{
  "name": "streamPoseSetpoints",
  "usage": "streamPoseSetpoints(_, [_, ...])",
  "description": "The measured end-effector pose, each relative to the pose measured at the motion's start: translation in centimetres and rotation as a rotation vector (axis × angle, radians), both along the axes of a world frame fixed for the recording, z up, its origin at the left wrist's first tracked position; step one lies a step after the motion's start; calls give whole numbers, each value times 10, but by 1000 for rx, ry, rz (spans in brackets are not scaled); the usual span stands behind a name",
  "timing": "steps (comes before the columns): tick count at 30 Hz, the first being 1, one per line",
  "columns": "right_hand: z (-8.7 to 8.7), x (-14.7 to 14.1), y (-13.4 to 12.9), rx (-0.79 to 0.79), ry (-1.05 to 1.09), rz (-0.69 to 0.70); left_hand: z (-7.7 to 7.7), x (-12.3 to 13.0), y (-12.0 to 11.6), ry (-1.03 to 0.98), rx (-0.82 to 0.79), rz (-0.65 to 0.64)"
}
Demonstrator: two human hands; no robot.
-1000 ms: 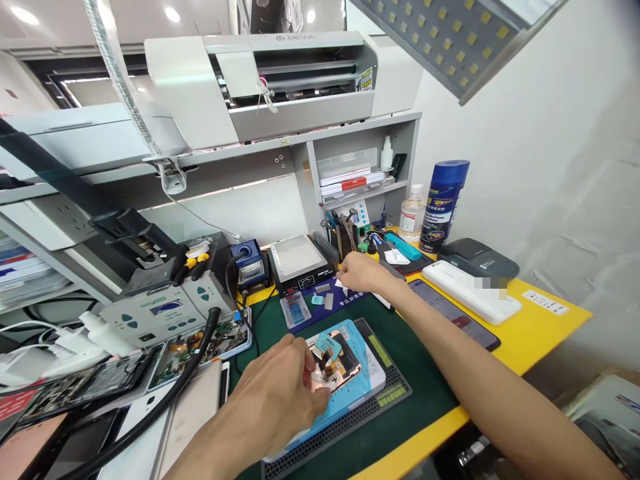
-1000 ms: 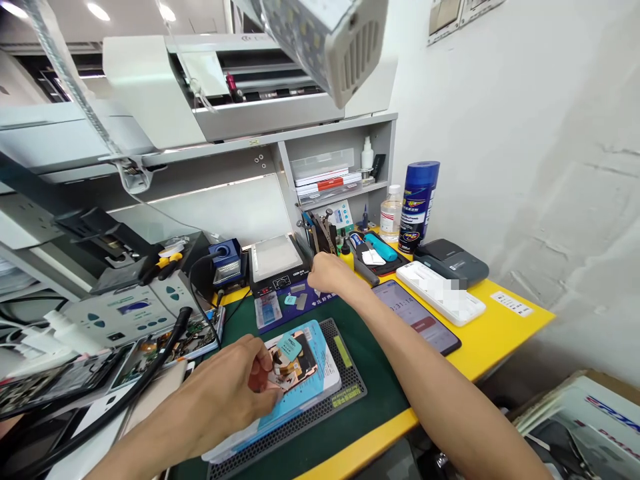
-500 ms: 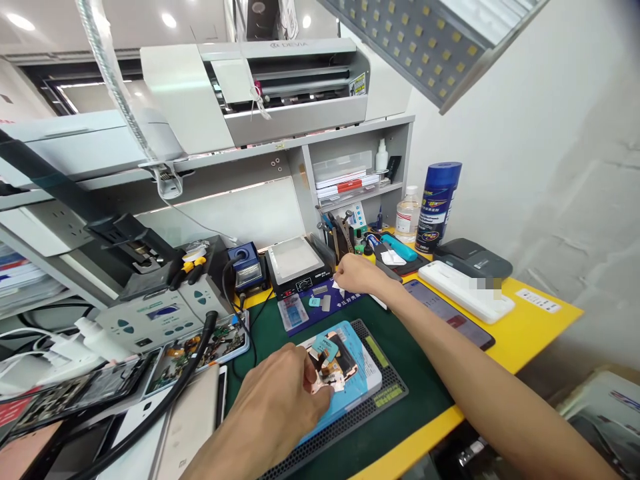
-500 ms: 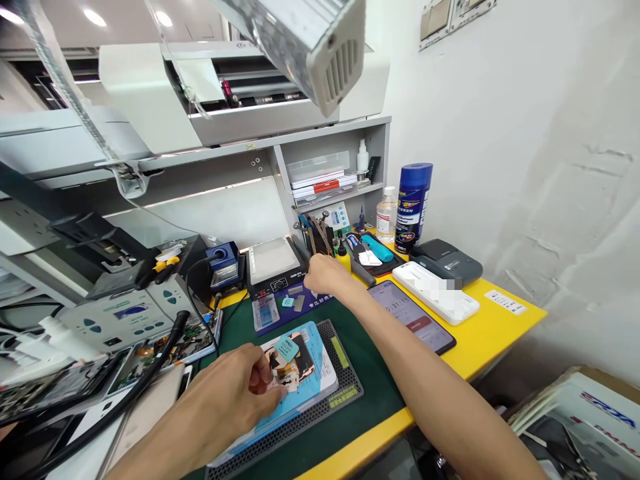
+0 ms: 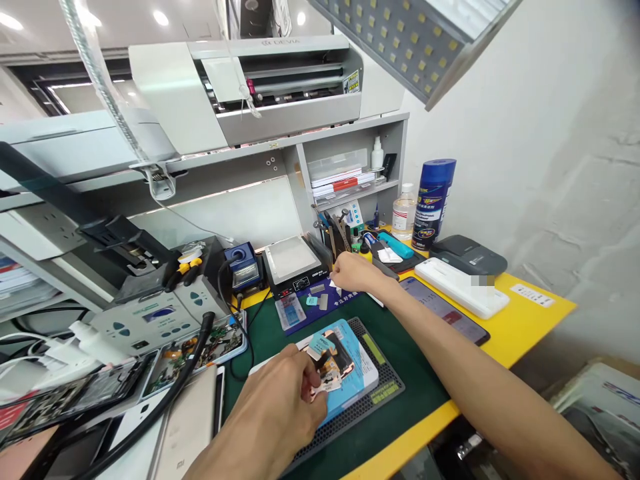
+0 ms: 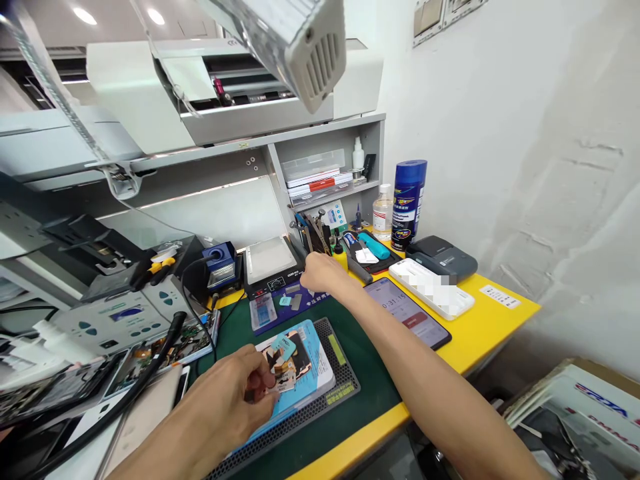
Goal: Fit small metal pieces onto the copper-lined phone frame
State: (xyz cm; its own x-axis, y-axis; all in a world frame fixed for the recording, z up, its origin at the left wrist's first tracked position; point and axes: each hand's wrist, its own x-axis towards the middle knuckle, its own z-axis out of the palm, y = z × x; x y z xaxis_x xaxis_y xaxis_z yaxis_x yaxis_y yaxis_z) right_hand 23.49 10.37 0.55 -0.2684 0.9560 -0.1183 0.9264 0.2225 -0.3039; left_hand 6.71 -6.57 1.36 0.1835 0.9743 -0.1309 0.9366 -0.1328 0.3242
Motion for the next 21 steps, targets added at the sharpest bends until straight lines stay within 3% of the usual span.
streamPoseSetpoints(5, [-1, 0, 1, 6, 2, 1, -2, -1, 2, 48, -20, 18])
streamPoseSetpoints(13, [-2, 1, 3, 2, 1, -5, -4, -8, 5, -63, -88, 28])
streamPoseSetpoints(21, [-1, 1, 2, -23, 28, -17, -11, -12, 6, -173, -104, 125])
